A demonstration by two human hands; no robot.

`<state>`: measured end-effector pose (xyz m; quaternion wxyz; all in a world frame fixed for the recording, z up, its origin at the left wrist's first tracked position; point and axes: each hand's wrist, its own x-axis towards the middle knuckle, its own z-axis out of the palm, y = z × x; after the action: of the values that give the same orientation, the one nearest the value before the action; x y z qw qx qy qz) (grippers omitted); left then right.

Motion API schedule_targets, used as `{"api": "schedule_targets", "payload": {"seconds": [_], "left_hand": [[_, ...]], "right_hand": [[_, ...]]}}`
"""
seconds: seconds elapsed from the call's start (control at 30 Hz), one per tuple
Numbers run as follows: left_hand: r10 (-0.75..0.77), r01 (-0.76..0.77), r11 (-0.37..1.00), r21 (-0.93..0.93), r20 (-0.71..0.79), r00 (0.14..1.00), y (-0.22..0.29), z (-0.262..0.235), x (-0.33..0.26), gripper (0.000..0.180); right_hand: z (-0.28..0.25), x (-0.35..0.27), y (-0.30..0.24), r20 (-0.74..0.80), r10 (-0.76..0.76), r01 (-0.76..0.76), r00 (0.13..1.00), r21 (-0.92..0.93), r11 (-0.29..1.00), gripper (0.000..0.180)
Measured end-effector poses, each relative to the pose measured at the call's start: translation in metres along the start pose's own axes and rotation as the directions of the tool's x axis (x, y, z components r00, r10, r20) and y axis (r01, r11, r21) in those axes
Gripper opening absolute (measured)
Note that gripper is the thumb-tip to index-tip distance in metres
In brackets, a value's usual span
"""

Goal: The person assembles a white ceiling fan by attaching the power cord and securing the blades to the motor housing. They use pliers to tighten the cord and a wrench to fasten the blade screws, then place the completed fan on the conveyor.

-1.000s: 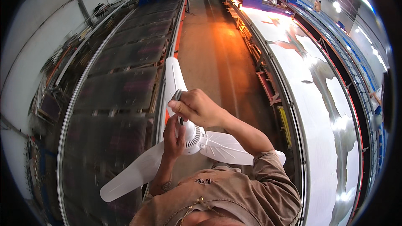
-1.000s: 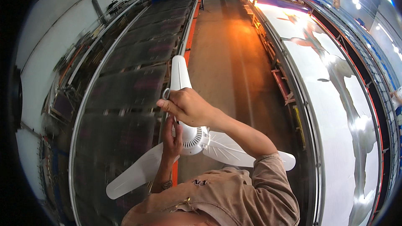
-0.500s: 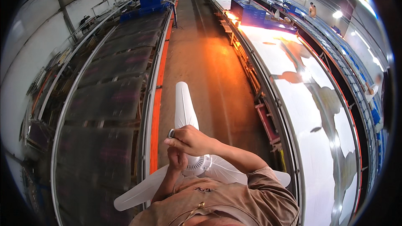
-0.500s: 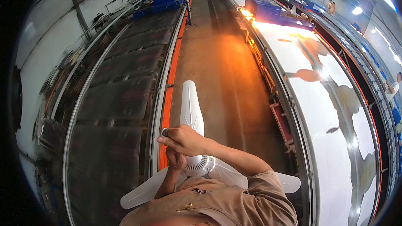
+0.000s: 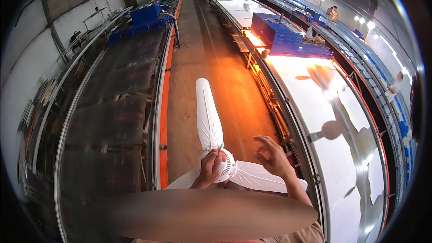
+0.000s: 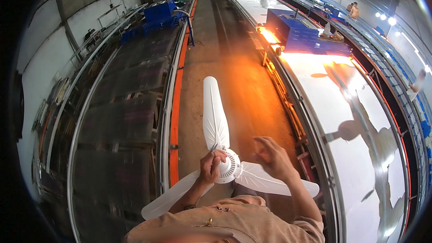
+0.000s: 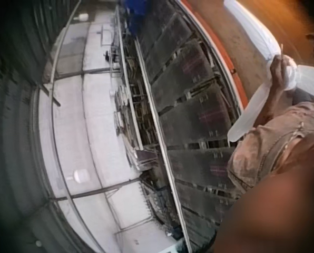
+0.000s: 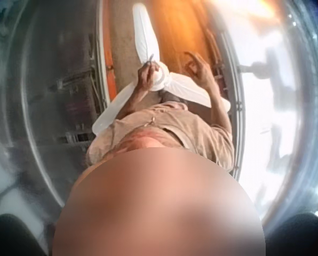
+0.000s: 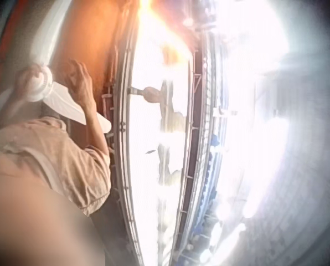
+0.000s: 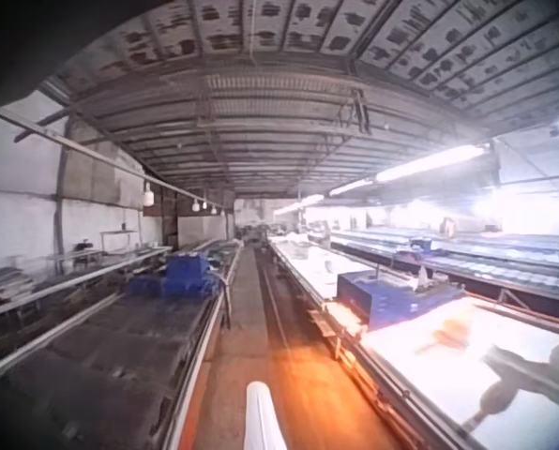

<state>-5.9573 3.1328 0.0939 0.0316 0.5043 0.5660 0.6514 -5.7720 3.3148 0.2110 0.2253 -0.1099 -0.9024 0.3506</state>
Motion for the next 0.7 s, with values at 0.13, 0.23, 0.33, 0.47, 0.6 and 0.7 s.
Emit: {"api": "schedule_targets", "payload": {"seconds": [0.13, 0.23, 0.33, 0.47, 0.6, 0.7], "left_hand": [[-0.14, 0.133, 0.989, -0.067, -0.102, 0.985, -0.119, -0.006, 0.104, 0.035], [-0.19, 0.181, 0.98, -0.078, -0.129, 0.973, -0.188, -0.012, 0.194, 0.037], [-0.172, 0.167, 0.985, -0.045, -0.16, 0.972, -0.243, -0.028, 0.277, 0.036], [-0.084, 0.087, 0.996, 0.001, -0.25, 0.965, -0.333, -0.055, 0.39, 0.035], [-0.073, 0.076, 0.997, -0.006, -0.325, 0.943, -0.429, -0.084, 0.506, 0.038], [-0.093, 0.11, 0.993, 0.031, -0.343, 0.935, -0.508, -0.108, 0.596, 0.037]], "right_hand": [[0.012, 0.076, 0.131, -0.188, 0.286, -0.306, 0.94, -0.086, 0.948, 0.046], [0.026, 0.167, 0.218, -0.2, 0.438, -0.47, 0.877, -0.164, 0.867, 0.045], [0.049, 0.286, 0.285, -0.011, 0.395, -0.385, 0.919, -0.251, 0.888, 0.045], [0.091, 0.453, 0.35, 0.401, 0.248, -0.22, 0.882, -0.114, 0.969, 0.046], [0.124, 0.599, 0.414, 0.613, 0.148, -0.134, 0.776, -0.069, 0.989, 0.053], [0.138, 0.701, 0.47, 0.665, 0.168, -0.154, 0.727, -0.08, 0.985, 0.057]]}}
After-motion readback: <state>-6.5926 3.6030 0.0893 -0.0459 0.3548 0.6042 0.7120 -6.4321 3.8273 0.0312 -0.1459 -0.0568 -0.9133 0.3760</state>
